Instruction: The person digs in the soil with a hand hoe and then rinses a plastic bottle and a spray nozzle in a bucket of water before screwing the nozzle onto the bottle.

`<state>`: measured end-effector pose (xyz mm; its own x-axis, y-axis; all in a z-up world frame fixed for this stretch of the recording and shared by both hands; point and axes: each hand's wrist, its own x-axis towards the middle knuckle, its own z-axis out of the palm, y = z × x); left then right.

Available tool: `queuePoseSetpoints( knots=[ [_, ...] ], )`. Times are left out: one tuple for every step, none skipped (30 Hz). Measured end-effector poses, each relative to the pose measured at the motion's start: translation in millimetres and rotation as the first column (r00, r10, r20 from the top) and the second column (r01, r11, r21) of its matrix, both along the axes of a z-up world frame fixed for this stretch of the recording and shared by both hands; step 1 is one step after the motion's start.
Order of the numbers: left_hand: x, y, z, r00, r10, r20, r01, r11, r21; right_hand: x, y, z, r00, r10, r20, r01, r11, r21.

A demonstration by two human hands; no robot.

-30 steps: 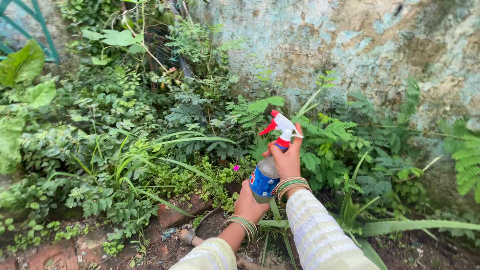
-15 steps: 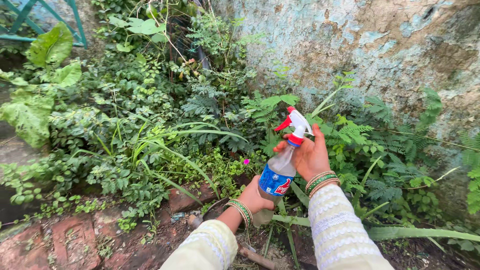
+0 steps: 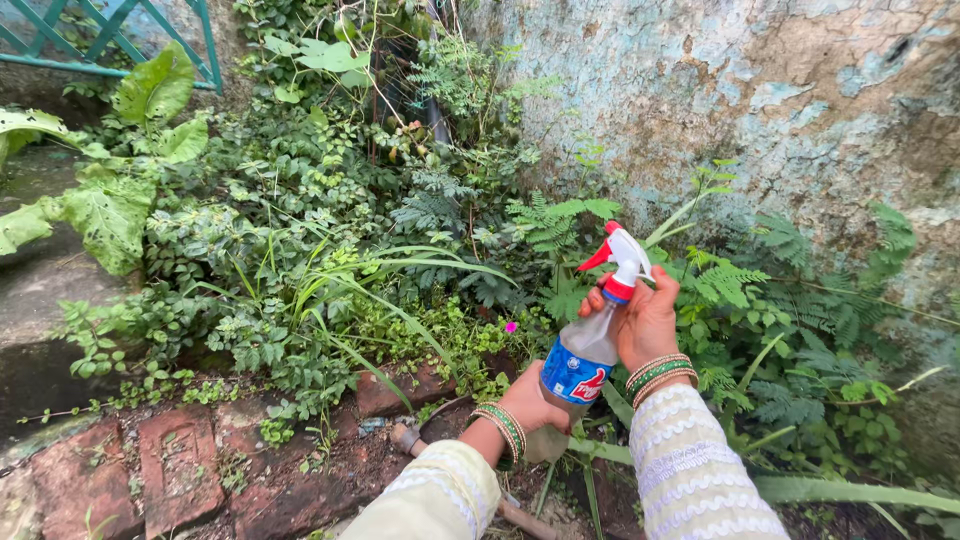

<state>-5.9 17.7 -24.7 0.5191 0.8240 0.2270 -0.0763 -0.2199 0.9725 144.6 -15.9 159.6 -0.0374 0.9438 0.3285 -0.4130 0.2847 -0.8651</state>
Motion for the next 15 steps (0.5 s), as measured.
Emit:
queuePoseSetpoints(
  knots=[
    [-1,2,0,1.0,-0.005,-0.01,0.005,1.0,0.006,0,3,-3,1.0,0.021,-0.009,-0.021,0.999,0.024],
    [-3,4,1,1.0,-0.009,-0.02,0.009,1.0,0.012,1,6,-4,0.999,0.043,-0.016,-0.042,0.998,0.048],
    [-5,7,3,0.997,-0.077,0.015,0.076,0.996,0.036,2,9,-4,0.999,0.039,-0.008,-0.039,0.999,0.035],
    [-9,10,4,0.988,-0.145,0.047,0.142,0.988,0.062,1,11,-5,0.999,0.036,0.001,-0.036,0.999,0.023],
    [-11,12,5,0.974,-0.213,0.079,0.206,0.975,0.088,0,12,-5,0.999,0.032,0.01,-0.032,0.999,0.007],
    [-12,14,7,0.963,-0.247,0.105,0.241,0.968,0.063,-2,13,-4,1.0,0.029,0.008,-0.029,1.0,0.008],
    [-12,16,8,0.951,-0.277,0.134,0.275,0.961,0.037,-4,13,-3,1.0,0.028,0.007,-0.029,1.0,0.008],
    [-13,17,10,0.938,-0.306,0.164,0.309,0.951,0.013,-5,14,-2,1.0,0.028,0.006,-0.028,1.0,0.008],
    [-15,18,10,0.939,-0.302,0.163,0.307,0.952,-0.003,-6,13,-1,0.999,0.038,0.024,-0.038,0.999,0.024],
    [-17,19,10,0.941,-0.298,0.163,0.305,0.952,-0.019,-7,13,0,0.998,0.048,0.041,-0.05,0.998,0.04],
    [-18,21,11,0.942,-0.294,0.162,0.303,0.952,-0.032,-7,14,1,0.997,0.057,0.06,-0.061,0.996,0.059],
    [-20,23,10,0.946,-0.291,0.14,0.297,0.954,-0.027,-7,15,1,0.995,0.095,0.042,-0.098,0.994,0.053],
    [-23,25,10,0.951,-0.288,0.117,0.292,0.956,-0.019,-7,14,1,0.991,0.134,0.024,-0.135,0.99,0.048],
    [-26,27,9,0.954,-0.284,0.095,0.286,0.958,-0.012,-6,14,1,0.985,0.172,0.005,-0.172,0.984,0.044],
    [-27,27,8,0.981,-0.191,0.031,0.191,0.982,0.005,-5,15,2,0.988,0.143,-0.062,-0.141,0.99,0.025]
  ],
)
